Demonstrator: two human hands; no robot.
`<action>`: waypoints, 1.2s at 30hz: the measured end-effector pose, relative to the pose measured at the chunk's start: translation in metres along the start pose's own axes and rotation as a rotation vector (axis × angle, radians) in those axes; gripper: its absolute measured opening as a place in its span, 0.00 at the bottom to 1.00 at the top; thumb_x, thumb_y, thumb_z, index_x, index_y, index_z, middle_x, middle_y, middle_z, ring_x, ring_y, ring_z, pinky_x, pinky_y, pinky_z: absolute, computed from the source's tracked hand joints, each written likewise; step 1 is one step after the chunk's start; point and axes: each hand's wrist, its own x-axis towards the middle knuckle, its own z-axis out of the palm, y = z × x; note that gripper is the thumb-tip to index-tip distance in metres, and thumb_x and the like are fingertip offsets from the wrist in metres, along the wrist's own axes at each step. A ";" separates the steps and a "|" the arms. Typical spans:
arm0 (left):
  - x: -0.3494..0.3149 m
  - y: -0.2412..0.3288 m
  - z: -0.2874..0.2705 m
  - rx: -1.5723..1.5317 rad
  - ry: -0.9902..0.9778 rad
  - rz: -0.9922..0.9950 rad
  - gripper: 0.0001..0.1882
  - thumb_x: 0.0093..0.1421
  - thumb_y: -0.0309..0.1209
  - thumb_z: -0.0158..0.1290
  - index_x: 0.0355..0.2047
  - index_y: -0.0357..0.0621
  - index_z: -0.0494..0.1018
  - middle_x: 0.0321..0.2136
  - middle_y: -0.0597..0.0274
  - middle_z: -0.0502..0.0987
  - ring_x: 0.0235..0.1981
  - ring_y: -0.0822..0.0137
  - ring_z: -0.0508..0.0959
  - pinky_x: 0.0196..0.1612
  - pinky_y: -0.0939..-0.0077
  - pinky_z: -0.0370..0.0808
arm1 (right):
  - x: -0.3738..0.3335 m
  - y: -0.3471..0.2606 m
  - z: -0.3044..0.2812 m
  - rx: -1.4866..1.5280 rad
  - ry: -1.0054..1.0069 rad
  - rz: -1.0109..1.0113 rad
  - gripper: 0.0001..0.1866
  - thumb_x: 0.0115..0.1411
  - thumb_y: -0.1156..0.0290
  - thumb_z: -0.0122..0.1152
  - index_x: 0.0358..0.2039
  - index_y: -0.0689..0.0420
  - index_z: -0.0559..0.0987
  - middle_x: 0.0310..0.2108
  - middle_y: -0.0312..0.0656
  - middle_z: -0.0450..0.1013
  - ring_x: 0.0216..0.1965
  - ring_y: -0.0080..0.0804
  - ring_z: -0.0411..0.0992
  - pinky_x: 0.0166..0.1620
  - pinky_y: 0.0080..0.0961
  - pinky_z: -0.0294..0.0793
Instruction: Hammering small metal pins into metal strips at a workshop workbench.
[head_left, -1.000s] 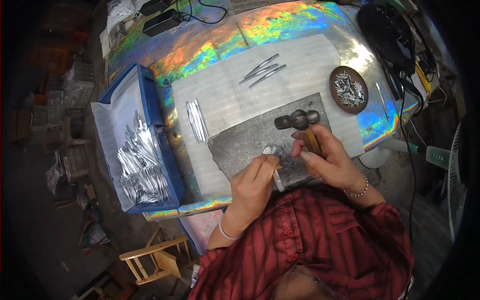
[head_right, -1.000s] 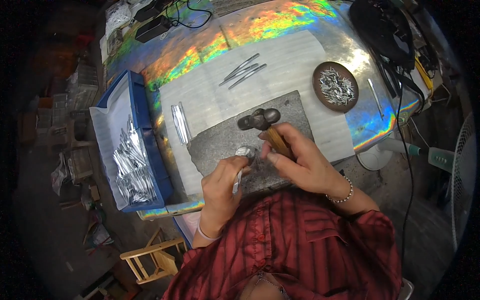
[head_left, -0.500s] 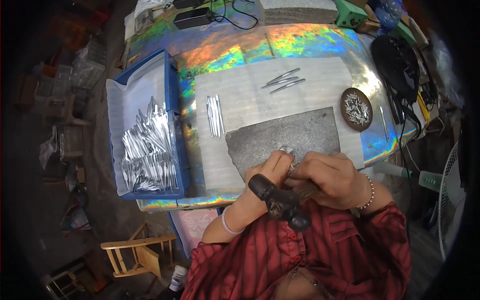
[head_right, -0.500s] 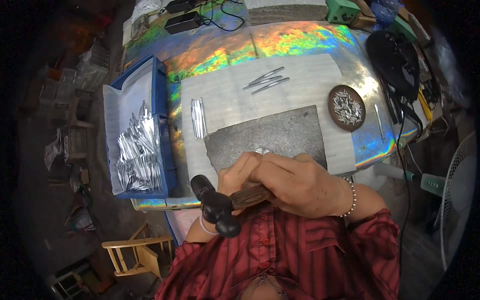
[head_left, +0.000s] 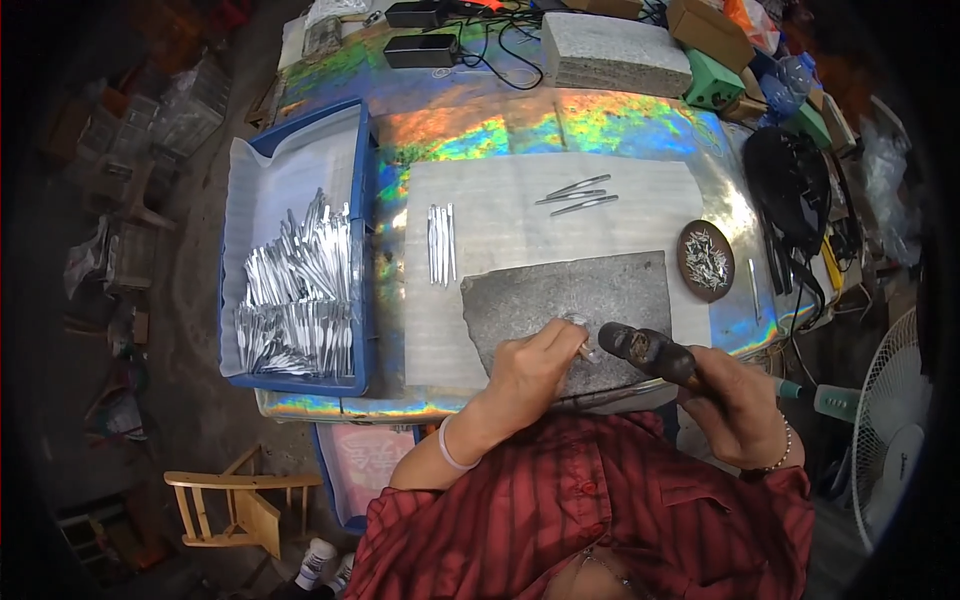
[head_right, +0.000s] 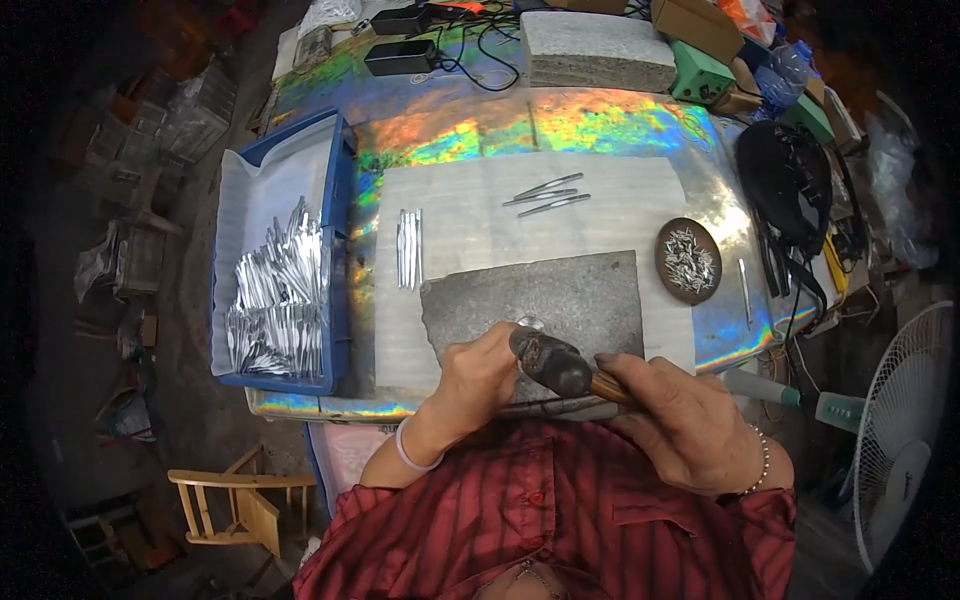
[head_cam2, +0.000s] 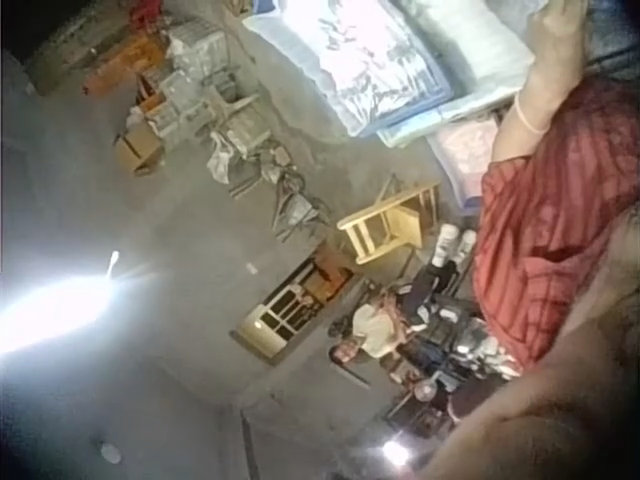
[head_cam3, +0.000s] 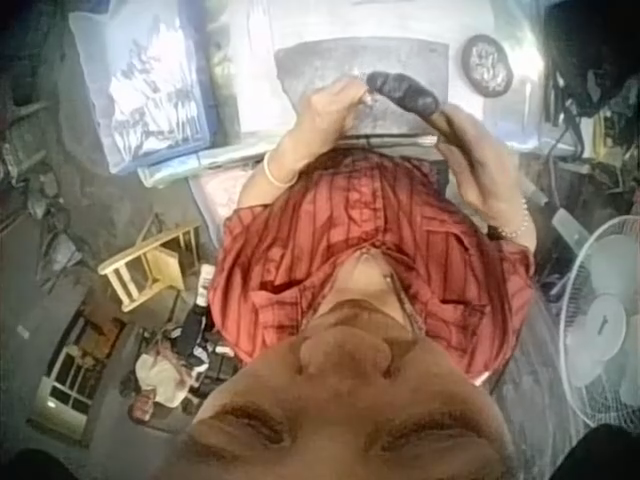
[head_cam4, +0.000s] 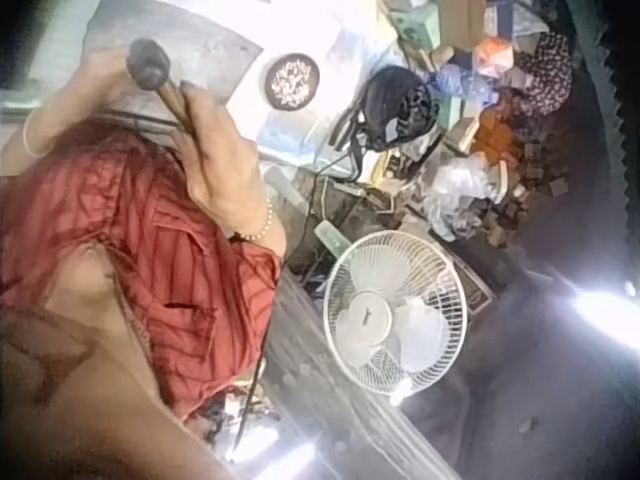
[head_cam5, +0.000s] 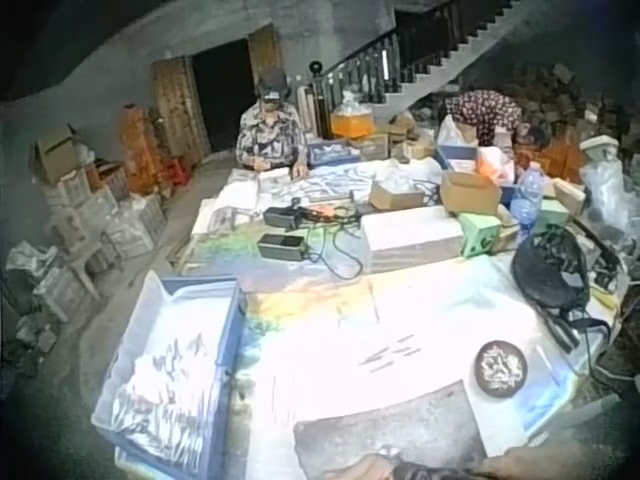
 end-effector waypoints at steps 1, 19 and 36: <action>0.001 0.000 0.000 -0.004 -0.003 0.006 0.12 0.43 0.16 0.48 0.30 0.42 0.67 0.23 0.59 0.68 0.20 0.57 0.74 0.19 0.68 0.70 | -0.002 0.000 0.000 -0.022 0.019 -0.022 0.27 0.47 0.83 0.58 0.50 0.64 0.65 0.29 0.48 0.69 0.26 0.41 0.71 0.28 0.29 0.70; 0.010 0.001 0.000 -0.060 -0.062 0.015 0.11 0.45 0.16 0.48 0.30 0.43 0.68 0.23 0.59 0.70 0.20 0.56 0.74 0.18 0.68 0.70 | -0.034 -0.027 -0.014 -0.457 0.102 -0.103 0.19 0.45 0.75 0.62 0.40 0.63 0.73 0.17 0.38 0.67 0.16 0.29 0.67 0.19 0.21 0.63; 0.005 0.000 -0.010 -0.155 -0.047 -0.052 0.07 0.52 0.19 0.49 0.32 0.38 0.69 0.27 0.56 0.73 0.20 0.61 0.76 0.21 0.74 0.71 | -0.006 -0.008 -0.006 -0.298 0.083 -0.122 0.29 0.44 0.80 0.60 0.50 0.64 0.67 0.21 0.39 0.66 0.15 0.31 0.65 0.16 0.25 0.62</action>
